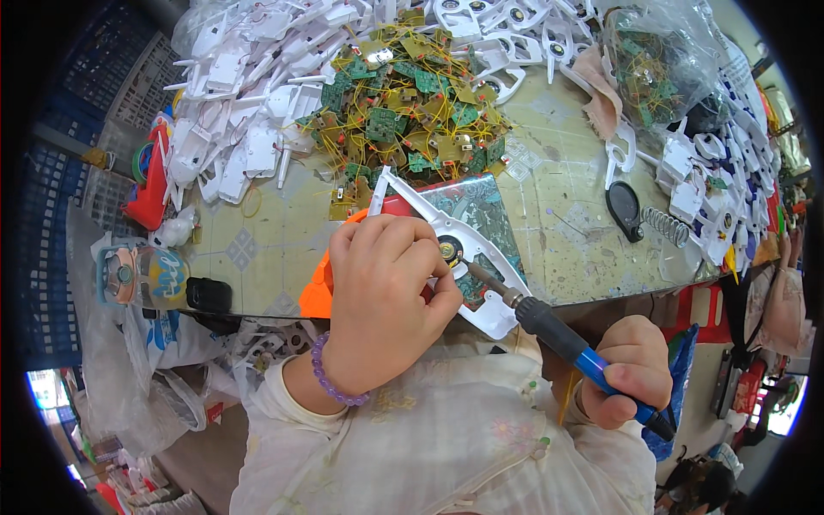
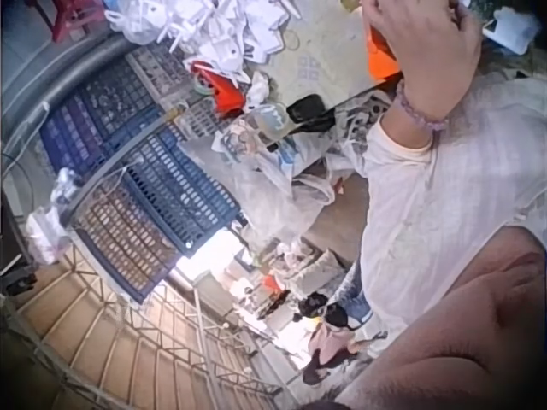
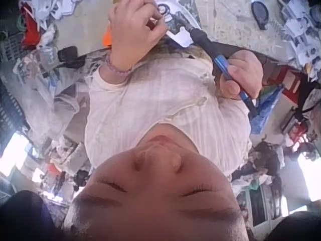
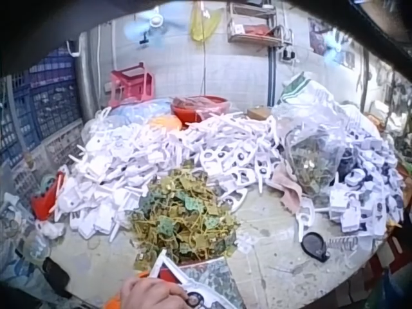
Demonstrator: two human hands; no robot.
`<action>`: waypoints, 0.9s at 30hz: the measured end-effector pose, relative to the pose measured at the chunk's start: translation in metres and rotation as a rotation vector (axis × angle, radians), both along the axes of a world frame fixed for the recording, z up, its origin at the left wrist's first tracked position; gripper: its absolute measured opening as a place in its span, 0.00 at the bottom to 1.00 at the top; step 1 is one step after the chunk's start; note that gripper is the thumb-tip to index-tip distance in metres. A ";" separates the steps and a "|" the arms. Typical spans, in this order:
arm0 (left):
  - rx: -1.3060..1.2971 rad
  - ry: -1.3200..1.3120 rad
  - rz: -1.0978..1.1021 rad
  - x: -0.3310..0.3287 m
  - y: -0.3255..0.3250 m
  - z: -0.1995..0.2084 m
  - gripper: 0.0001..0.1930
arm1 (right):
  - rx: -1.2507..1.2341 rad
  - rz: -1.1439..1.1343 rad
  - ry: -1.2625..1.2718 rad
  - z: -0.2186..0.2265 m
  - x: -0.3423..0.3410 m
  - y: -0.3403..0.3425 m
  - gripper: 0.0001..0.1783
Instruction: Soldering wires to small circuit boards and assembling them into plastic housings.
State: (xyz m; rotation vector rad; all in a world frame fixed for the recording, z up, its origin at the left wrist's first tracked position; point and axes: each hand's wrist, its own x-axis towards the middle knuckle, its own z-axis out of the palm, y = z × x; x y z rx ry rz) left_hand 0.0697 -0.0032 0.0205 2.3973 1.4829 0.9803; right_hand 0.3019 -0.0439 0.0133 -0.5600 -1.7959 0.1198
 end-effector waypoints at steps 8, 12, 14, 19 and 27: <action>0.016 0.007 0.005 0.002 0.000 0.001 0.07 | 0.050 -0.104 0.178 -0.022 0.010 -0.010 0.21; 0.013 0.015 0.006 0.004 0.001 0.000 0.07 | -0.031 -0.196 0.270 -0.031 0.018 -0.021 0.22; 0.017 0.013 0.002 0.006 0.002 0.002 0.07 | -0.072 -0.289 0.346 -0.033 0.025 -0.030 0.22; -0.004 0.045 0.015 0.001 0.001 0.003 0.08 | 0.216 -1.105 0.321 -0.019 0.079 -0.030 0.21; 0.047 -0.289 0.096 -0.030 -0.002 0.003 0.09 | 0.022 -1.096 0.455 0.006 0.116 -0.019 0.11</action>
